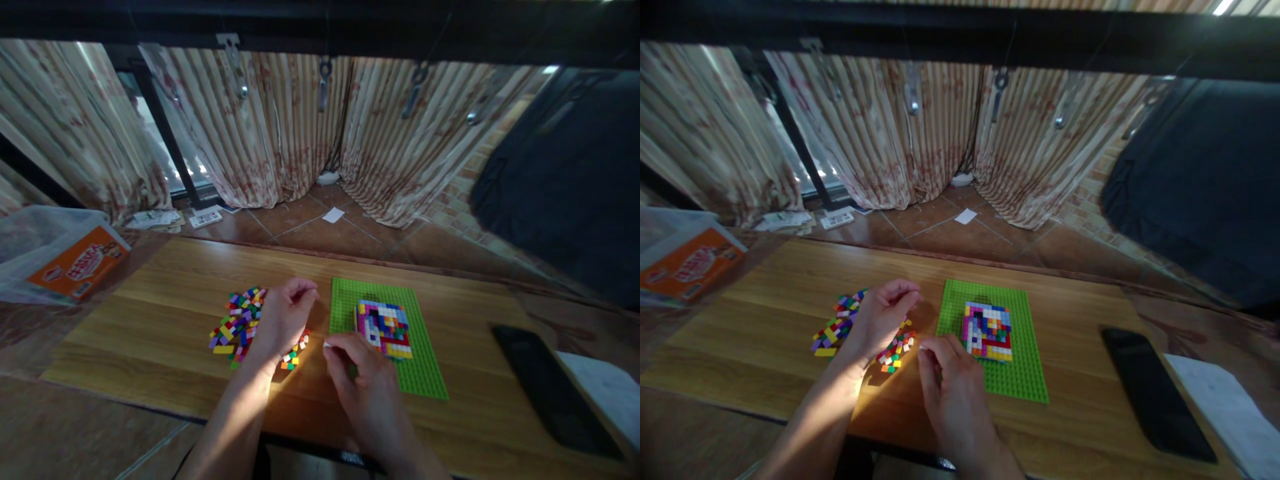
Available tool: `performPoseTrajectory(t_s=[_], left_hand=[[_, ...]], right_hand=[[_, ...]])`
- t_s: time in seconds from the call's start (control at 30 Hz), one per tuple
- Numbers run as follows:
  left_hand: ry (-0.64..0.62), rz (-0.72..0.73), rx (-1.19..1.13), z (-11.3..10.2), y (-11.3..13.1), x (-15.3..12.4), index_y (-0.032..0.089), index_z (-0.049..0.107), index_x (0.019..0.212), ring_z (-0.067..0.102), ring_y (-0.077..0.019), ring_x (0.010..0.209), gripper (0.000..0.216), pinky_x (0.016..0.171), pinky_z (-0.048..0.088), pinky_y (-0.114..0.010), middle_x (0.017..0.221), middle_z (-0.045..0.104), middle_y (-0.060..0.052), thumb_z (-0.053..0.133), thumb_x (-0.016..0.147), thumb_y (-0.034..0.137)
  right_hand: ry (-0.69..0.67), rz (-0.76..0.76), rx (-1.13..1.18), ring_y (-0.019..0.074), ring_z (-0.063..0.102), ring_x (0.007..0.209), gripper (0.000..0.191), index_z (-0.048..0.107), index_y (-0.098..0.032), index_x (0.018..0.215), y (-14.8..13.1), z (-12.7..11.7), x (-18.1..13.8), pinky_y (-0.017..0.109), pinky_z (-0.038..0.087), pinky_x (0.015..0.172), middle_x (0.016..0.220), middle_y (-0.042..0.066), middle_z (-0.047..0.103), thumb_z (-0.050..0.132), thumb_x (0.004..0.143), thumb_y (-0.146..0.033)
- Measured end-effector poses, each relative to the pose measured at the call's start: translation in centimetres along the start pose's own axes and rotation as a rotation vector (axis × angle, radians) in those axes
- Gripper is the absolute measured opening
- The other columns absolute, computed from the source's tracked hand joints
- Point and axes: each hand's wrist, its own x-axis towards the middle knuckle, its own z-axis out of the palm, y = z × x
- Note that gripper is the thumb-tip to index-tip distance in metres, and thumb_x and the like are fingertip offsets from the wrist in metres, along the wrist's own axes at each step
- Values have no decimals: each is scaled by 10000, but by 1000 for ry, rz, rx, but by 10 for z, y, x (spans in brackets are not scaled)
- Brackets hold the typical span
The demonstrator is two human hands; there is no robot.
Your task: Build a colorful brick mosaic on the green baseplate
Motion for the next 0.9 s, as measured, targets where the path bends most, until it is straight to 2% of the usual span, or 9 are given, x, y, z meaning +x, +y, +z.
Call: performPoseTrajectory(t_s=[0.13, 0.23, 0.37, 0.57, 0.9], left_hand=[[-10, 10, 29, 1, 2, 0, 161, 682, 807, 597, -133, 667, 141, 594, 440, -225, 723, 693, -17, 573, 782, 245], [-22, 9, 49, 3, 5, 0, 162, 680, 799, 578, -129, 649, 139, 595, 428, -229, 696, 674, -6, 571, 780, 246], [-35, 2, 80, 6, 8, -1, 163, 677, 804, 589, -136, 683, 150, 636, 433, -240, 715, 677, -8, 555, 791, 248], [-62, 32, 146, 9, 8, -1, 173, 677, 803, 592, -133, 670, 159, 627, 424, -242, 710, 678, 1, 547, 800, 264], [-88, 30, 168, 11, 8, -1, 182, 676, 793, 579, -131, 655, 168, 612, 428, -244, 709, 683, -4, 531, 790, 268]], right_hand=[[145, 103, -56, 142, 644, 847, 151, 667, -245, 931, 18, -37, 6, 250, 496, 750, 943, 13, 679, 518, 904, -242], [248, 200, -117, 158, 659, 836, 180, 686, -237, 941, 42, -64, 5, 261, 509, 721, 954, 31, 692, 533, 884, -310], [247, 345, -257, 178, 662, 709, 248, 715, -215, 900, 64, -87, -1, 283, 500, 616, 859, 47, 708, 548, 828, -384], [186, 404, -309, 196, 665, 682, 275, 709, -199, 865, 71, -85, -3, 304, 494, 624, 781, 53, 717, 522, 800, -389], [218, 427, -274, 197, 684, 674, 260, 707, -216, 854, 70, -77, -2, 289, 505, 615, 779, 47, 736, 570, 786, -426]])
